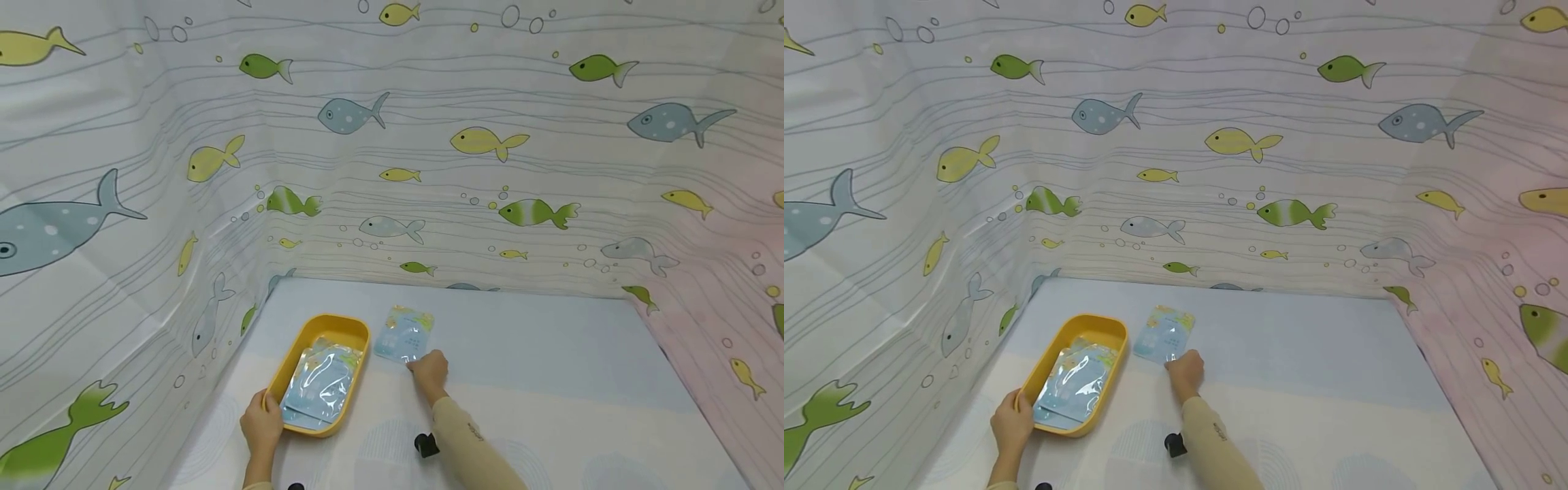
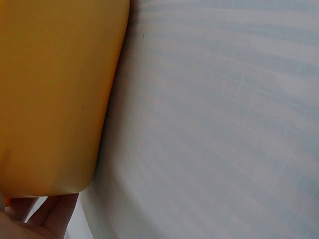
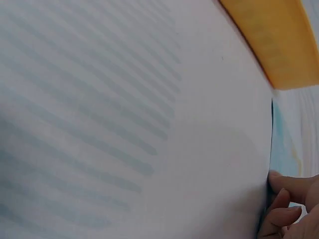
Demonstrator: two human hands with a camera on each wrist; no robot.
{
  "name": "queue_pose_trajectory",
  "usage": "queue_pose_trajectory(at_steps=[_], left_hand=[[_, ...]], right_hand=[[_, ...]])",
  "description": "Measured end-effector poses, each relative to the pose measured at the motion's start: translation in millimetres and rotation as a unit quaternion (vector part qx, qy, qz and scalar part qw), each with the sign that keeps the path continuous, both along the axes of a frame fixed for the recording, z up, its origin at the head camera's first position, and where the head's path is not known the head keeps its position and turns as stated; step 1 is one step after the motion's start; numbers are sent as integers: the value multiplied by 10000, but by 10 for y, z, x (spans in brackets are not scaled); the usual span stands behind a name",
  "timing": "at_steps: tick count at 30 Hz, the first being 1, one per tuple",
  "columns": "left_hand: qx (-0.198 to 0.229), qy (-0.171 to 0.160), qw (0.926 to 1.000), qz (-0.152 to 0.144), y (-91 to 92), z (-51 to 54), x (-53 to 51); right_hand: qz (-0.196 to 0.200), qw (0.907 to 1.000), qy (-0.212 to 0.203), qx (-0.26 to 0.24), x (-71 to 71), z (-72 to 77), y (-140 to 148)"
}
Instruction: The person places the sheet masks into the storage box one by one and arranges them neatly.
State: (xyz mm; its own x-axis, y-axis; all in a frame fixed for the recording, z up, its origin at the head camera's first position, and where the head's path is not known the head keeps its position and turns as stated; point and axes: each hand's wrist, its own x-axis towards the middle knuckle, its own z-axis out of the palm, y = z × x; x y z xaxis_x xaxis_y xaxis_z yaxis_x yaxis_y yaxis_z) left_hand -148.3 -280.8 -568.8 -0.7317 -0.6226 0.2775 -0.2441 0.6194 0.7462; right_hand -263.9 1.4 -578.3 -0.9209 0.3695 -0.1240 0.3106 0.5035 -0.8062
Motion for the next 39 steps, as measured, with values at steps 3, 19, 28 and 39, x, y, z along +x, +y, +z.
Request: queue_pose_trajectory(at_steps=[3,19,28,39], left_hand=[[-39,58,10000,6,8,0,-5],[-53,86,9999,-9,1,1,-36],[-39,52,10000,26,-7,-13,-34],[-41,18,10000,56,-4,-14,-10]], right_hand=[[-110,9997,-73,-220,-5,-25,44],[110,9447,-1096,-3087,144,71,389],[-1,9474,-286,-3187,187,43,386],[175,8978,-509,-4371,286,-36,503]])
